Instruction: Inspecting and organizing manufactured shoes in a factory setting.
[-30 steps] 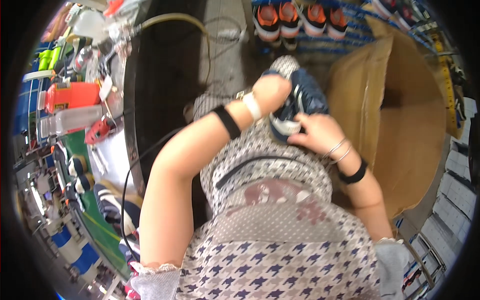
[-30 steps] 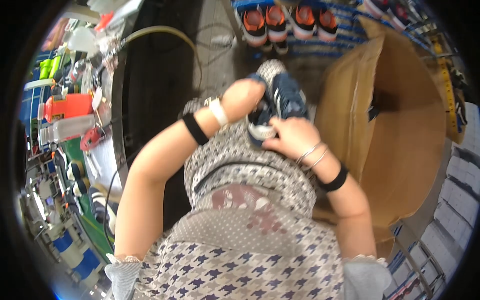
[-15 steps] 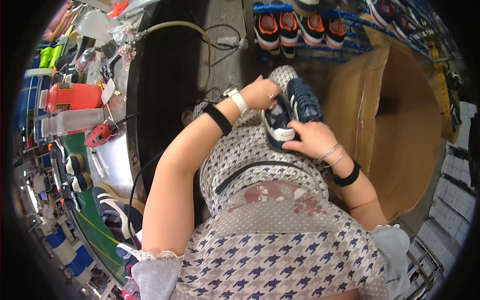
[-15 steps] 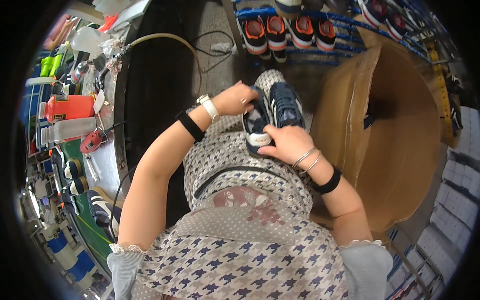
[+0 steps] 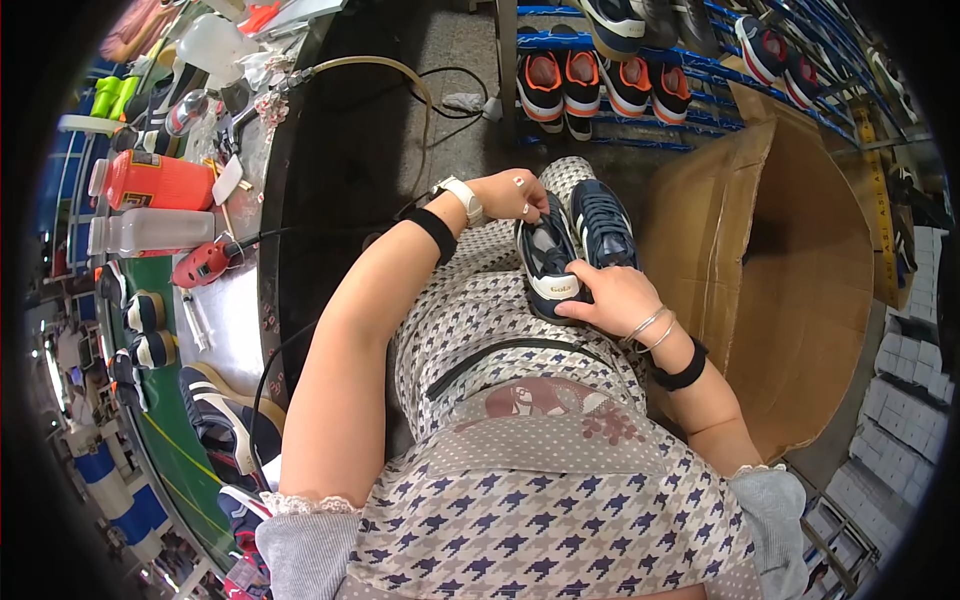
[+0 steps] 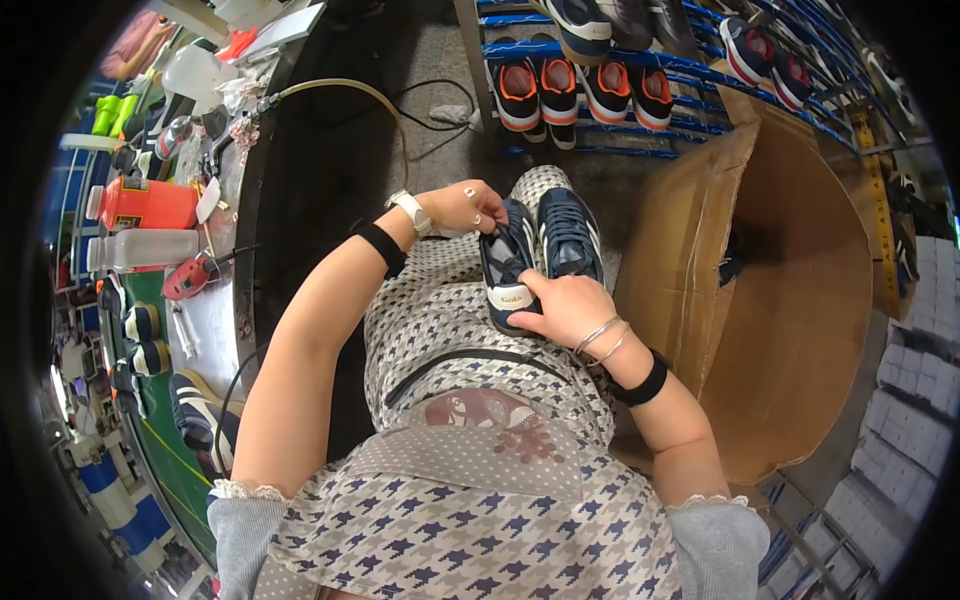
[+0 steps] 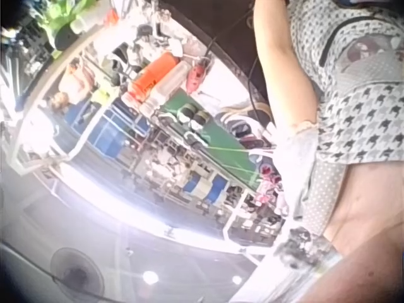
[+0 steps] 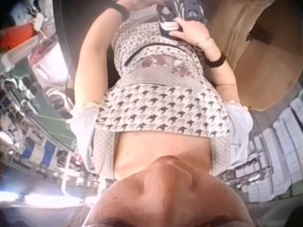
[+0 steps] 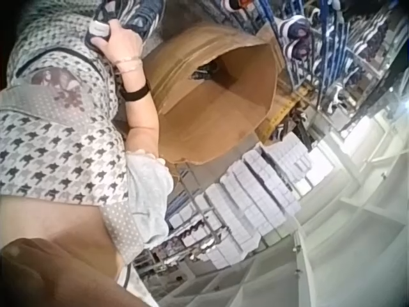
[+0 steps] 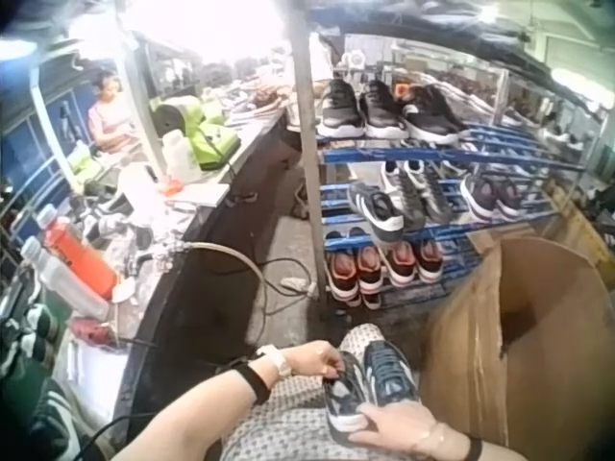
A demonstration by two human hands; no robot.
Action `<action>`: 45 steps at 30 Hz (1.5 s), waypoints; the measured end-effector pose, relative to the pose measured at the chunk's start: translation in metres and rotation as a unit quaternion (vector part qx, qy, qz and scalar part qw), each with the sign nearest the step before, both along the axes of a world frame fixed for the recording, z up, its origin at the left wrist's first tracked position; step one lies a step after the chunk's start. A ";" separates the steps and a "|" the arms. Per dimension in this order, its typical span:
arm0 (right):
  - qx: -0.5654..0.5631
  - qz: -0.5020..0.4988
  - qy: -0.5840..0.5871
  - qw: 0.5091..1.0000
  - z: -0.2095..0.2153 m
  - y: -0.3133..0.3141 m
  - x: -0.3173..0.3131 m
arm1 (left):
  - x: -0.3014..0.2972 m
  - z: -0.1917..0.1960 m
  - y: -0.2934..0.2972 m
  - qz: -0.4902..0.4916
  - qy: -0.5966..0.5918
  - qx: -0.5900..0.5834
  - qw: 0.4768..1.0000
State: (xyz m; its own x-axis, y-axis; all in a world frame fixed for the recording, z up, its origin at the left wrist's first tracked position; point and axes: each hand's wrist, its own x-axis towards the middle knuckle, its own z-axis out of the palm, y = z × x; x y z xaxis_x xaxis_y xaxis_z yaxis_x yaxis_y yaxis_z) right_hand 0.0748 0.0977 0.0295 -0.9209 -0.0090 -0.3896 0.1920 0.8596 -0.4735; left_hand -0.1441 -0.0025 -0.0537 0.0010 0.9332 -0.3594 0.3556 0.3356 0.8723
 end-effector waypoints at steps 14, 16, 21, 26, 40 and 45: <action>0.002 -0.013 -0.012 1.000 0.004 0.001 0.002 | 0.037 0.046 0.016 0.008 0.221 0.065 0.973; 0.020 -0.028 -0.015 0.999 0.004 -0.002 0.005 | 0.062 0.053 0.027 0.078 0.241 0.184 0.950; 0.067 -0.018 0.057 0.996 0.001 -0.013 0.010 | 0.106 0.052 0.047 0.039 0.245 0.162 0.955; 0.060 -0.021 0.075 0.995 0.003 -0.011 0.013 | 0.112 0.047 0.044 0.076 0.298 0.162 0.938; 0.047 0.009 0.070 0.996 0.007 0.004 0.006 | 0.037 0.035 0.080 -0.054 0.047 0.083 0.994; 0.043 -0.005 0.061 0.997 0.009 0.003 0.006 | 0.035 0.034 0.085 -0.072 0.028 0.044 0.996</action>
